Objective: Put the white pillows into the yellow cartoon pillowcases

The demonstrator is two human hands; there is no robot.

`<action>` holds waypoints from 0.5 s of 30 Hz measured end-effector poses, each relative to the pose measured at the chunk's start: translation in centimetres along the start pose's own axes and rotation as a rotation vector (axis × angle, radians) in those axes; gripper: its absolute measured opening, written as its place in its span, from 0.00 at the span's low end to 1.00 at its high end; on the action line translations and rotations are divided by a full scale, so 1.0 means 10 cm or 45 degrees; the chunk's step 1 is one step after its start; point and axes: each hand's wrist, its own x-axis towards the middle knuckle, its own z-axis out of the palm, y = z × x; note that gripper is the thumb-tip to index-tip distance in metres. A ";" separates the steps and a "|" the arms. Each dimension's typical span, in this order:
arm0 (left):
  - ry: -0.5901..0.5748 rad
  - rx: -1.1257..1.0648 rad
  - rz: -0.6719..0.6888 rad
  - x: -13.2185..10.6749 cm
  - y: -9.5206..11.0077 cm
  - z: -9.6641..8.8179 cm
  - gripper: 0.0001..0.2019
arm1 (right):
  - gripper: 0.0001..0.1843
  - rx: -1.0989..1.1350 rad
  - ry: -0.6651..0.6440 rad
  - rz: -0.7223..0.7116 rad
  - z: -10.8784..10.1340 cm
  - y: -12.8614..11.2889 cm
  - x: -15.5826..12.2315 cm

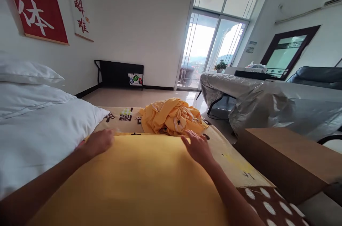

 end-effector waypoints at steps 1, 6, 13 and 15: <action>0.010 -0.016 0.120 -0.06 0.27 0.03 0.21 | 0.27 0.050 -0.012 -0.138 -0.04 -0.24 -0.08; 0.096 -0.151 0.478 -0.45 0.83 0.54 0.25 | 0.27 0.224 -0.174 -0.408 0.12 -0.83 -0.48; 0.385 -0.039 0.418 -0.77 0.05 0.87 0.26 | 0.30 0.111 -0.058 -0.230 0.33 -0.18 -0.70; 0.431 -0.019 0.389 -0.87 -0.12 0.90 0.26 | 0.30 0.074 0.008 -0.228 0.37 0.03 -0.83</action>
